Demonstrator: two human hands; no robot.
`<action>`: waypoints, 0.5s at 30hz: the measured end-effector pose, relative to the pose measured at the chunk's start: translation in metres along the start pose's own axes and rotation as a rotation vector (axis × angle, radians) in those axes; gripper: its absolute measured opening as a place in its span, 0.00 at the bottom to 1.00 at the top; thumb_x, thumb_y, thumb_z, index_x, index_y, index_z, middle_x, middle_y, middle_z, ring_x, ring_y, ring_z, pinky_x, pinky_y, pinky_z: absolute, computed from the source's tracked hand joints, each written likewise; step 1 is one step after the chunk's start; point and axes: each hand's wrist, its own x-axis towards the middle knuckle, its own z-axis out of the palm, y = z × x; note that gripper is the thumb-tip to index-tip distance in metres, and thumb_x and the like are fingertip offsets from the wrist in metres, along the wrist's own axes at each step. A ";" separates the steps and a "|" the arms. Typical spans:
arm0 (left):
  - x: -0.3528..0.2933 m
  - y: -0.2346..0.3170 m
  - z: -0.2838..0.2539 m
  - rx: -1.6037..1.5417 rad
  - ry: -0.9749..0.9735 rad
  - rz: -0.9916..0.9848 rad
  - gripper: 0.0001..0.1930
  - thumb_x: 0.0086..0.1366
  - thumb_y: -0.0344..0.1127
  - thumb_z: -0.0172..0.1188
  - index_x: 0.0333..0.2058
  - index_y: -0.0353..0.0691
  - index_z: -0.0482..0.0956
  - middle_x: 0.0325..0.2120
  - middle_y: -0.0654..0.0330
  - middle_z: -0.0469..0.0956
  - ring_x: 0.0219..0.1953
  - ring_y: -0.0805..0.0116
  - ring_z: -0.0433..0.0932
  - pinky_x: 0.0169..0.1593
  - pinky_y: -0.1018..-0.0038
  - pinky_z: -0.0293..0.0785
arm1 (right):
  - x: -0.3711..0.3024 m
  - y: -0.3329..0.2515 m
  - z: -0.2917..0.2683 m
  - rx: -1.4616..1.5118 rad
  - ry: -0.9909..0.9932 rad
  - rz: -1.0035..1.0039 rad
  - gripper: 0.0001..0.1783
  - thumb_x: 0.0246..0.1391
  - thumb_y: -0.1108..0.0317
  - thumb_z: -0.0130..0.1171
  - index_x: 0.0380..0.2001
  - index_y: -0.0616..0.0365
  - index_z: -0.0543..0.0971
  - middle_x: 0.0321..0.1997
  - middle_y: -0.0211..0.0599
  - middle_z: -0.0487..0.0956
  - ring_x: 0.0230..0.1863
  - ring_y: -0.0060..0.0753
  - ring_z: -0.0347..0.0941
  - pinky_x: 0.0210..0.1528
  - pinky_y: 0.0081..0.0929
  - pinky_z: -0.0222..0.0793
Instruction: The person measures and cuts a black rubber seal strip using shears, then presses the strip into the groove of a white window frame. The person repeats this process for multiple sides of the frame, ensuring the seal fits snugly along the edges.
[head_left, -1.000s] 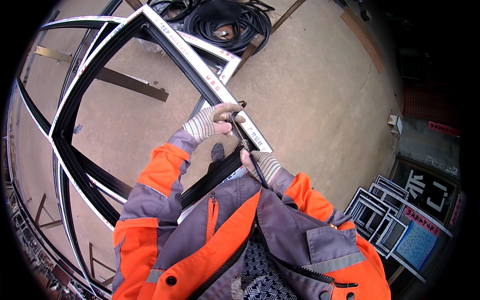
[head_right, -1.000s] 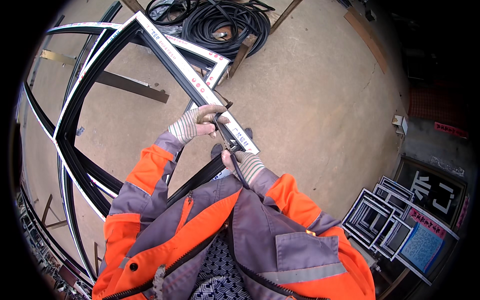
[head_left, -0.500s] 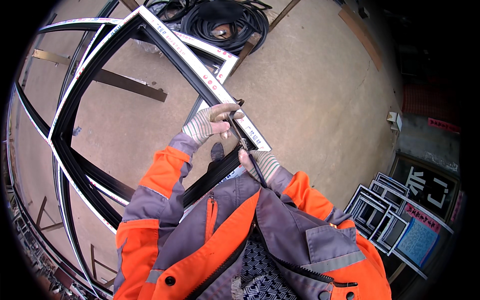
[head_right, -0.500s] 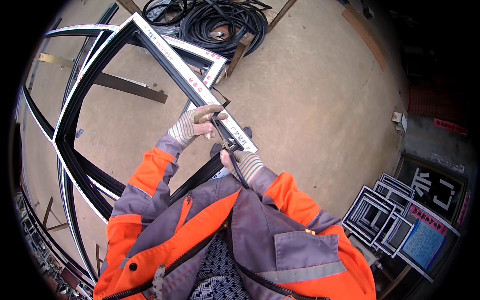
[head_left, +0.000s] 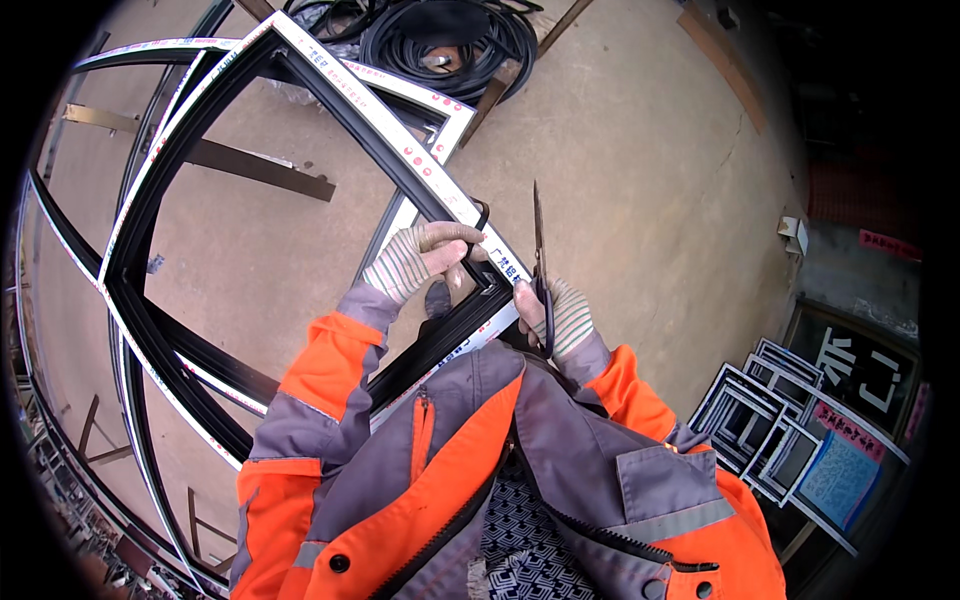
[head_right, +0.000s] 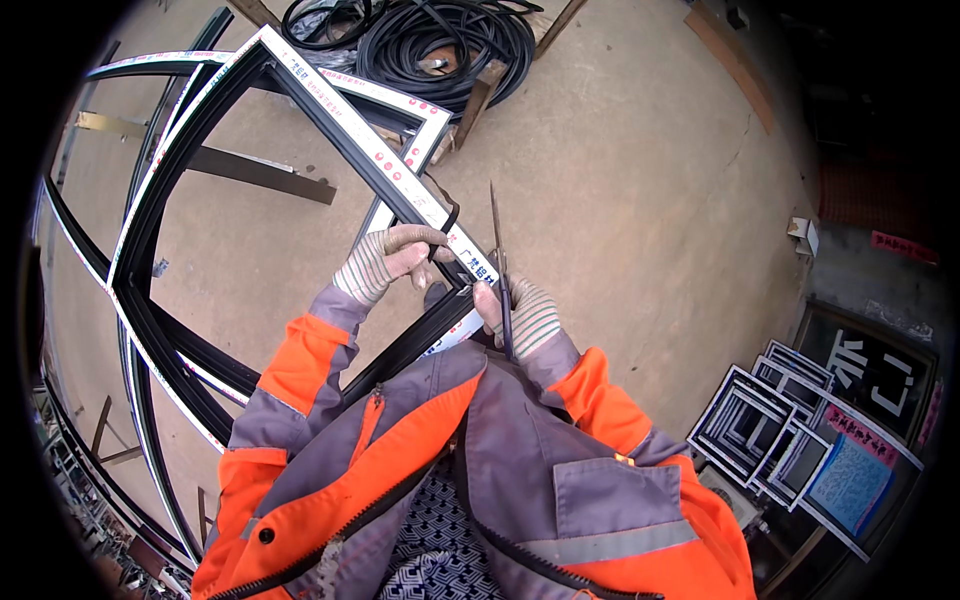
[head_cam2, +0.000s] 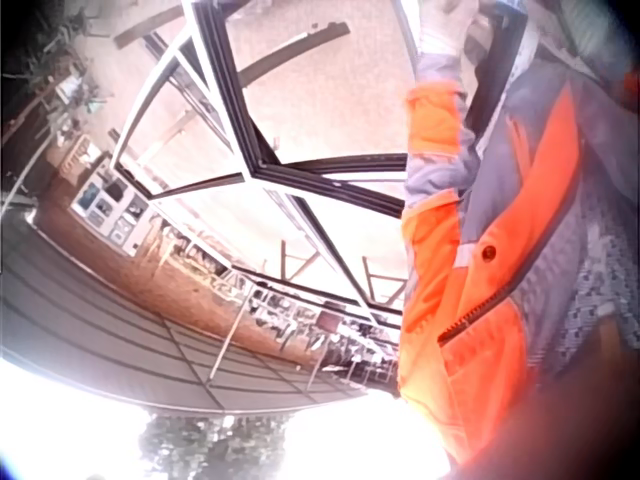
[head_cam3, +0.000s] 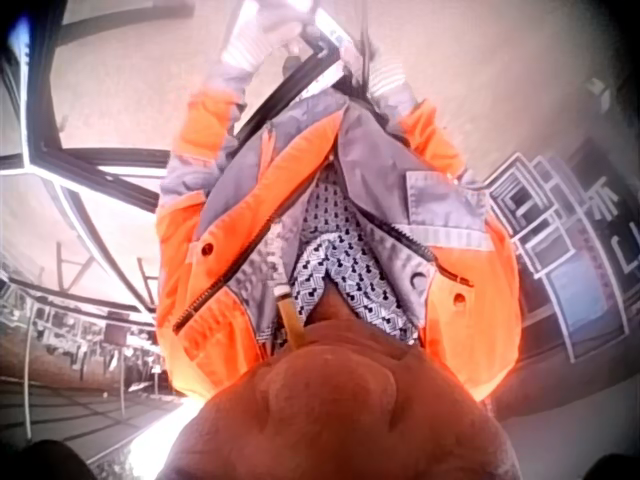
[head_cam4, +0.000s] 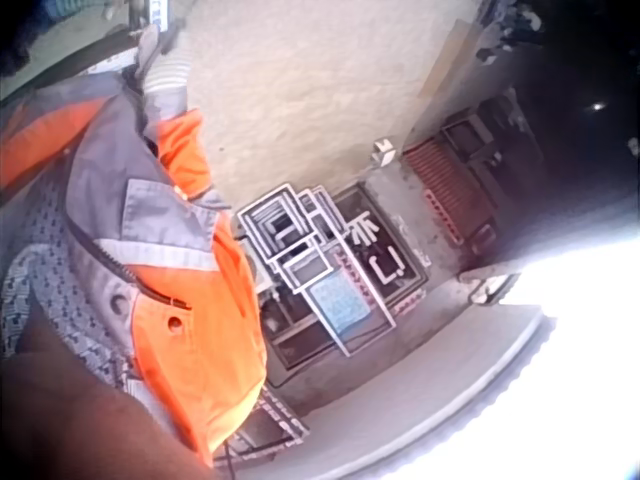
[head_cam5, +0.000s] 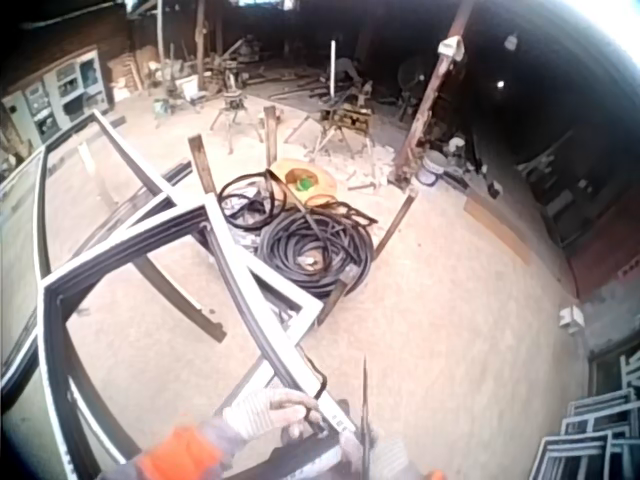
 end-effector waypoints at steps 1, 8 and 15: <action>-0.003 0.000 0.007 0.025 0.000 -0.016 0.18 0.68 0.32 0.56 0.54 0.30 0.74 0.42 0.51 0.82 0.28 0.78 0.77 0.39 0.78 0.78 | 0.008 0.004 -0.002 -0.005 0.047 -0.043 0.17 0.61 0.55 0.60 0.33 0.58 0.73 0.19 0.27 0.73 0.17 0.16 0.66 0.18 0.18 0.64; -0.019 -0.002 0.032 0.238 -0.083 -0.088 0.10 0.67 0.28 0.53 0.45 0.33 0.77 0.34 0.58 0.81 0.31 0.77 0.77 0.39 0.77 0.76 | 0.041 0.022 -0.004 0.005 0.191 -0.380 0.13 0.56 0.67 0.63 0.41 0.62 0.75 0.28 0.28 0.74 0.28 0.16 0.67 0.31 0.21 0.69; -0.024 -0.009 0.035 0.332 -0.147 -0.002 0.08 0.65 0.29 0.52 0.40 0.35 0.78 0.30 0.63 0.79 0.33 0.78 0.76 0.38 0.77 0.74 | 0.039 0.024 0.002 -0.144 -0.111 -0.339 0.10 0.55 0.70 0.64 0.40 0.58 0.75 0.32 0.29 0.78 0.34 0.18 0.72 0.37 0.22 0.72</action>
